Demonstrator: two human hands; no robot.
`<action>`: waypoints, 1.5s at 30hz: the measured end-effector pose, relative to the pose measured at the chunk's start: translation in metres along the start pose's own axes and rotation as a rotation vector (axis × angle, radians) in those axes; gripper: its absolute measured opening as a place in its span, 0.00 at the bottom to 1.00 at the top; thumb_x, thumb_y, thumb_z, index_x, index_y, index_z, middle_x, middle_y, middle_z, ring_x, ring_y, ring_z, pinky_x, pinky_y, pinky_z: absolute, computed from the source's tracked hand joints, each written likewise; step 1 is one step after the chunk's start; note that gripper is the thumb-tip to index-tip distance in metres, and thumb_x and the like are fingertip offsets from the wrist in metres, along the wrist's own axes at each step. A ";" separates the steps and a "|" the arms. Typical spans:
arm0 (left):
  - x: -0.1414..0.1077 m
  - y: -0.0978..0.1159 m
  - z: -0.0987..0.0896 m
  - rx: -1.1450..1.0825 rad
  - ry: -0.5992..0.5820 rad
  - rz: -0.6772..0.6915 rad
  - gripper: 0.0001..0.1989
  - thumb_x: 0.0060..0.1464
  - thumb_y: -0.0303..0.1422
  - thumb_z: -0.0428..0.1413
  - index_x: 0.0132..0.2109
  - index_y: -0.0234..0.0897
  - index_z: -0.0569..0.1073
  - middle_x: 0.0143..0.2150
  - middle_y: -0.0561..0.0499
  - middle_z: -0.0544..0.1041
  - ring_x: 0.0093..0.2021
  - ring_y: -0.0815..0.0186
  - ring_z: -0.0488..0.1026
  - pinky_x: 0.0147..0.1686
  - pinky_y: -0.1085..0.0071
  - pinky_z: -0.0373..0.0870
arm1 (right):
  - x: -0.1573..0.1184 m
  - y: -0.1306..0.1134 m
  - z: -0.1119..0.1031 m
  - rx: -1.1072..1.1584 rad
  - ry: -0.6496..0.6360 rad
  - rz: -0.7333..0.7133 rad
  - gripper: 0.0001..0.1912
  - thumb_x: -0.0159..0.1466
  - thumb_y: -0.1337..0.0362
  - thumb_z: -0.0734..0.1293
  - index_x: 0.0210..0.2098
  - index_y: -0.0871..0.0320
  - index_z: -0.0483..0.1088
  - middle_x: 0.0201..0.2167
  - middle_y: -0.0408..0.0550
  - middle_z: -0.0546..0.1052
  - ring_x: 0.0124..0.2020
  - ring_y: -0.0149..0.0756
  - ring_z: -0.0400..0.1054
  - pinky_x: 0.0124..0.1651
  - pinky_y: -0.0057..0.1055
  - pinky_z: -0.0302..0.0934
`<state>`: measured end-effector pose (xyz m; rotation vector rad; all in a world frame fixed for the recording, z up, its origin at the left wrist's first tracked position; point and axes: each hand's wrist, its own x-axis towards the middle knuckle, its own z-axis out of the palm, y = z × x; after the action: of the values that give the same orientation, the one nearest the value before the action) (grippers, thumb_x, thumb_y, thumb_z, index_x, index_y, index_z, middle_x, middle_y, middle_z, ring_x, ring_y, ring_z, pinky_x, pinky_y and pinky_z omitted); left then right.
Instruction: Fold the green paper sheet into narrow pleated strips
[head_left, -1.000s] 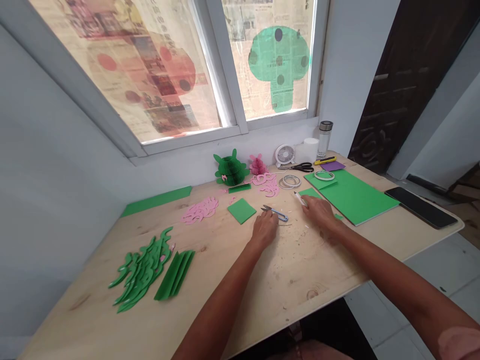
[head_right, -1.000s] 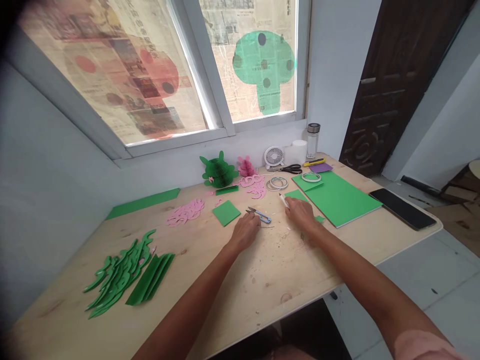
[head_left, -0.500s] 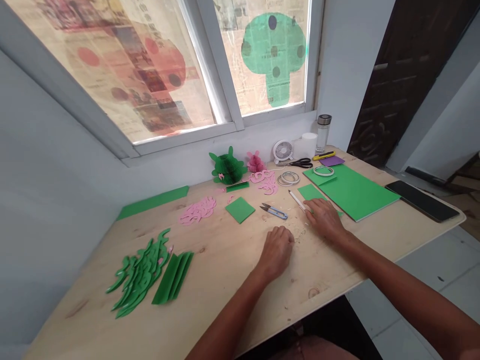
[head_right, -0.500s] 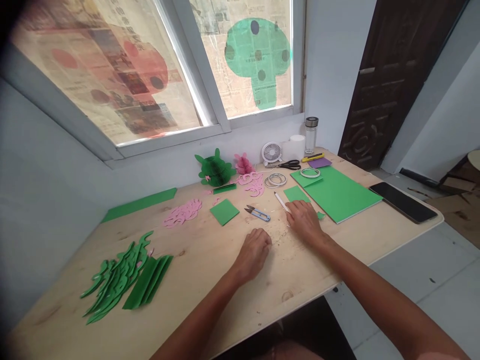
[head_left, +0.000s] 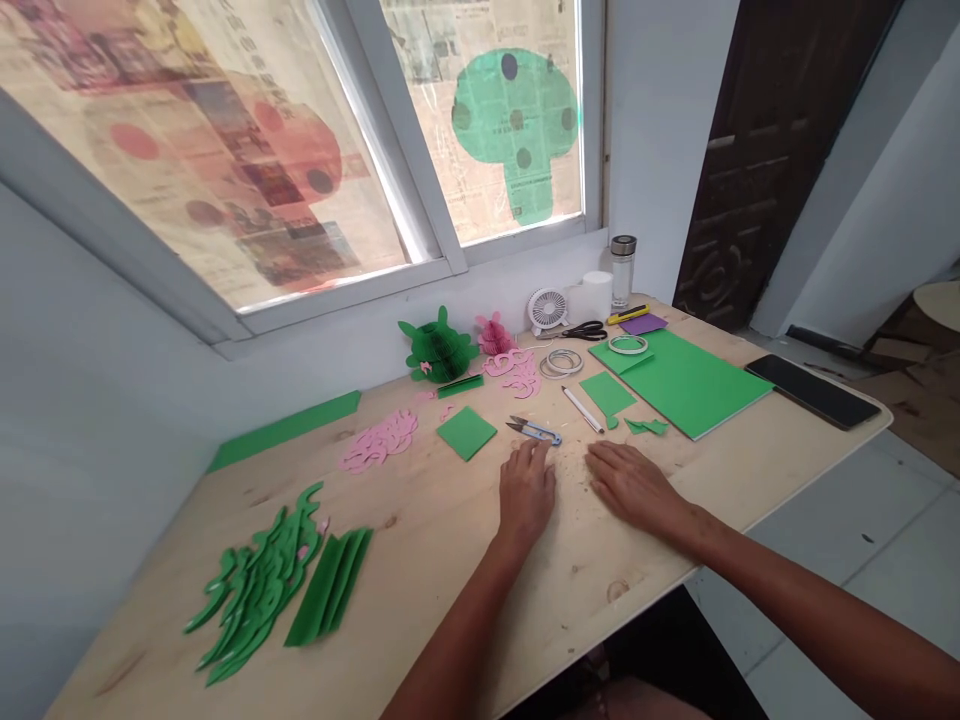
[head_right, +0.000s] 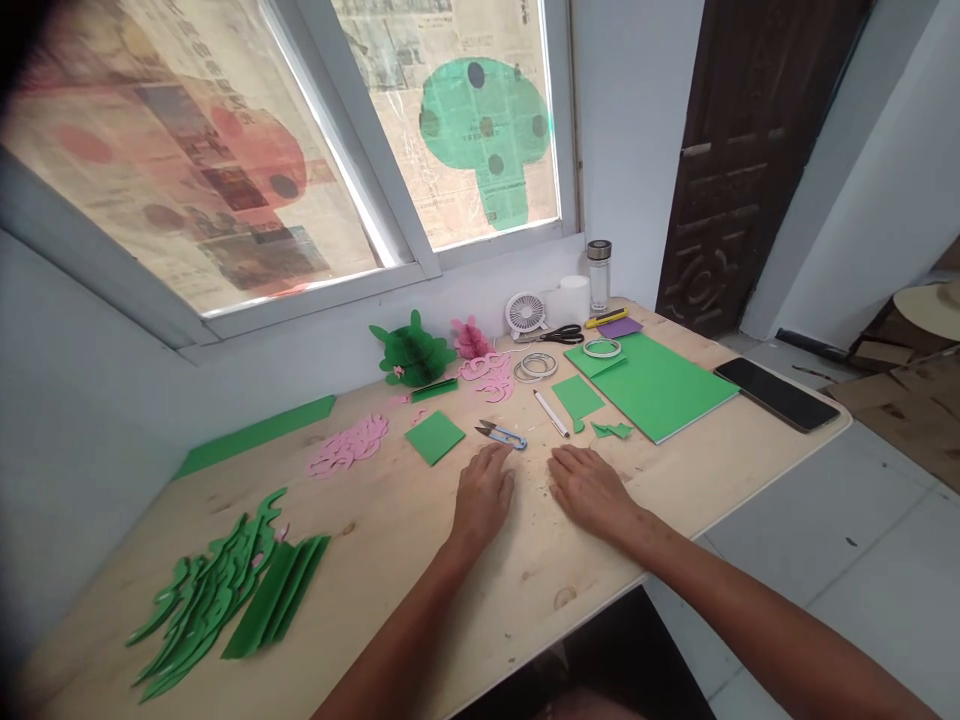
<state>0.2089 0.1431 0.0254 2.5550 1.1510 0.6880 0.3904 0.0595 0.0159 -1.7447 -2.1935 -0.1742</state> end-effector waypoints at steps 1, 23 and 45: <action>0.002 -0.001 0.001 0.028 -0.001 -0.005 0.20 0.56 0.24 0.48 0.56 0.39 0.66 0.56 0.43 0.69 0.57 0.54 0.63 0.50 0.57 0.63 | -0.006 0.000 0.001 -0.028 0.012 -0.025 0.16 0.65 0.67 0.57 0.50 0.62 0.69 0.53 0.58 0.72 0.54 0.45 0.65 0.55 0.43 0.58; 0.035 0.022 0.032 0.185 -0.033 0.119 0.18 0.57 0.28 0.51 0.55 0.39 0.67 0.58 0.42 0.67 0.57 0.54 0.62 0.53 0.55 0.61 | -0.001 0.053 -0.019 -0.081 -0.050 0.251 0.21 0.65 0.65 0.57 0.56 0.61 0.64 0.58 0.60 0.66 0.60 0.49 0.58 0.59 0.46 0.53; -0.020 0.045 0.028 0.130 -0.119 0.698 0.08 0.59 0.22 0.48 0.34 0.35 0.68 0.33 0.48 0.72 0.37 0.62 0.69 0.35 0.66 0.66 | 0.032 0.049 -0.031 -0.194 -0.102 0.130 0.10 0.60 0.74 0.63 0.39 0.60 0.72 0.38 0.56 0.76 0.42 0.44 0.67 0.46 0.37 0.53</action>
<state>0.2406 0.0976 0.0135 3.0638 0.2445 0.5907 0.4371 0.0919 0.0503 -2.0365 -2.1864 -0.2805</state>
